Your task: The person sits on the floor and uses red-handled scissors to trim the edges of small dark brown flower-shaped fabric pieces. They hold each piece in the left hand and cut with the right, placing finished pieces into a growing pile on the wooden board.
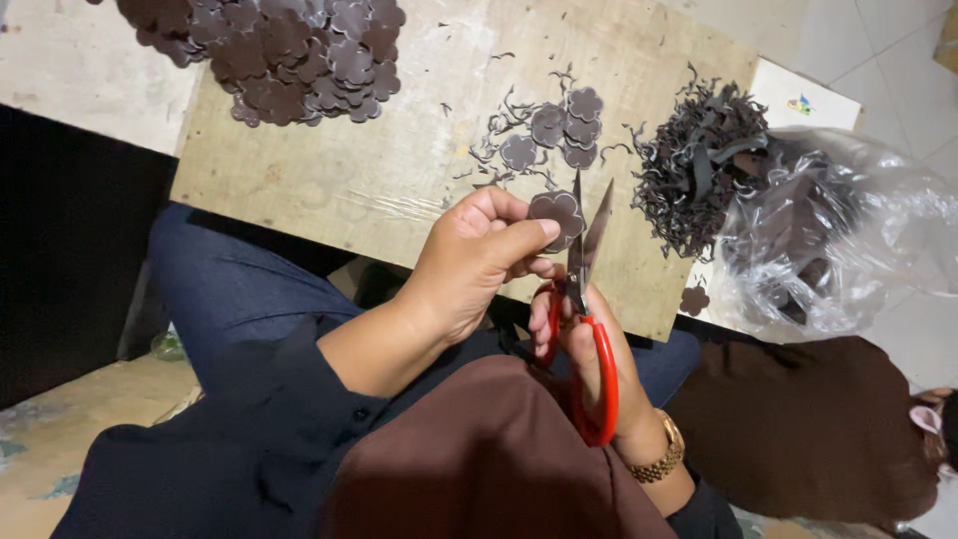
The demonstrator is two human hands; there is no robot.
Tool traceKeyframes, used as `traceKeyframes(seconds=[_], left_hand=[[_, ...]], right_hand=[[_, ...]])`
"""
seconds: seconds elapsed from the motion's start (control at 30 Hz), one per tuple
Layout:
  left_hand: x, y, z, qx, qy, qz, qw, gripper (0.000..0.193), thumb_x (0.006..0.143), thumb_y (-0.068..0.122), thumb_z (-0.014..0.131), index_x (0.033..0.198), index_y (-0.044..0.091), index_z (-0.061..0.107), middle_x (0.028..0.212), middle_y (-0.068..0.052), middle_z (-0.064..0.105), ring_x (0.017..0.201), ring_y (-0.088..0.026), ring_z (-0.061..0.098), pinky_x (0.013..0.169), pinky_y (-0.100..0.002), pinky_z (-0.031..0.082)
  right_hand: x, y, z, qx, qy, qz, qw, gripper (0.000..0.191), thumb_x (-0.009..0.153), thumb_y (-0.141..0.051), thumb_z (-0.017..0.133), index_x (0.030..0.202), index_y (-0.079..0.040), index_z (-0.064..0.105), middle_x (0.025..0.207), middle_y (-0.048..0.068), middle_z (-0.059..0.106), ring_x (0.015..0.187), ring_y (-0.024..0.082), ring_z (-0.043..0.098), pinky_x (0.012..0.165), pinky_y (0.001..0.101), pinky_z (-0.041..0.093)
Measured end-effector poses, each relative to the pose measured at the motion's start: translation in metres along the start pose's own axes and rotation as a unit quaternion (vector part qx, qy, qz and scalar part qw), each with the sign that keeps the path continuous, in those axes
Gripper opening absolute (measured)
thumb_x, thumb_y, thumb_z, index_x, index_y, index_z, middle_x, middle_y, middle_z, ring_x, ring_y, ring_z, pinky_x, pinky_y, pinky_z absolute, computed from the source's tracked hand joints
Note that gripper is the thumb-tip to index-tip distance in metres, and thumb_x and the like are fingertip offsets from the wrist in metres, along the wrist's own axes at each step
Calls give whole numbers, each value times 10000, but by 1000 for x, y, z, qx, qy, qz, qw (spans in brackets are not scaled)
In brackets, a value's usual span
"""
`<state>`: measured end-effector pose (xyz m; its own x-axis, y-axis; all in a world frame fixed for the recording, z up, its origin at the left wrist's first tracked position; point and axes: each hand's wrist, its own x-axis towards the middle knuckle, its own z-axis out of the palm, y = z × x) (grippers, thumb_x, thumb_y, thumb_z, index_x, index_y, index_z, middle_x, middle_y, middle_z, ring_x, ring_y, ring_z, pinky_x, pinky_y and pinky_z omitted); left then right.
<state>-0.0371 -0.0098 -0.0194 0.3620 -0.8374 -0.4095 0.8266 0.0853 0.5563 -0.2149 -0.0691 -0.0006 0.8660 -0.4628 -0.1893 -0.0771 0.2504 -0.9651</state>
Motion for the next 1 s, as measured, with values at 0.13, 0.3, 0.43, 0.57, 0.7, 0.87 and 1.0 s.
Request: traceKeyframes(seconds=[0.13,0.3,0.43,0.57,0.7,0.87,1.0], left_hand=[[0,-4,6,1,-1,12,1000,232,888,33,747,1000,30,543,872,-80,689,734,-148,697,689,-270,600],[-1,-8,8,36,7,32,999,235,885,36,752,999,34,546,877,-97,714,714,-135,676,637,-249,537],[-2,-9,9,66,12,46,997,237,898,42,762,1014,27,556,876,-90,712,714,-107,645,631,-233,509],[-3,-8,9,51,11,35,998,240,881,47,755,1006,30,550,864,-101,717,718,-122,673,629,-241,518],[-4,-9,11,41,11,37,998,241,887,42,754,1007,26,546,869,-110,713,719,-128,676,640,-245,537],[-4,-10,13,21,8,31,999,229,879,24,738,987,16,537,882,-112,719,719,-136,698,644,-251,568],[-4,-11,13,19,12,29,999,228,885,17,739,993,18,538,860,-108,708,698,-132,679,626,-241,549]], right_hand=[[-2,-1,-1,13,18,17,1000,804,1005,-625,558,1495,-3,417,1036,42,530,868,98,473,760,247,428],[-3,2,-2,7,35,20,999,810,986,-649,569,1450,2,442,1015,32,531,833,83,464,724,229,419],[-2,3,-4,-29,37,9,999,828,978,-677,559,1439,0,440,1009,27,540,837,77,467,734,225,427],[0,3,-6,-37,16,-11,999,851,975,-695,560,1443,6,434,1030,25,539,867,81,473,758,230,436],[-1,2,-5,-39,21,-10,999,837,979,-698,550,1435,-3,445,1010,18,529,852,78,460,745,226,422],[1,4,-1,-18,43,-4,999,757,1002,-656,545,1388,-9,470,925,8,500,770,79,436,668,220,390],[1,4,2,1,37,-9,999,689,1027,-614,530,1360,-14,469,886,2,481,699,80,424,615,223,372]])
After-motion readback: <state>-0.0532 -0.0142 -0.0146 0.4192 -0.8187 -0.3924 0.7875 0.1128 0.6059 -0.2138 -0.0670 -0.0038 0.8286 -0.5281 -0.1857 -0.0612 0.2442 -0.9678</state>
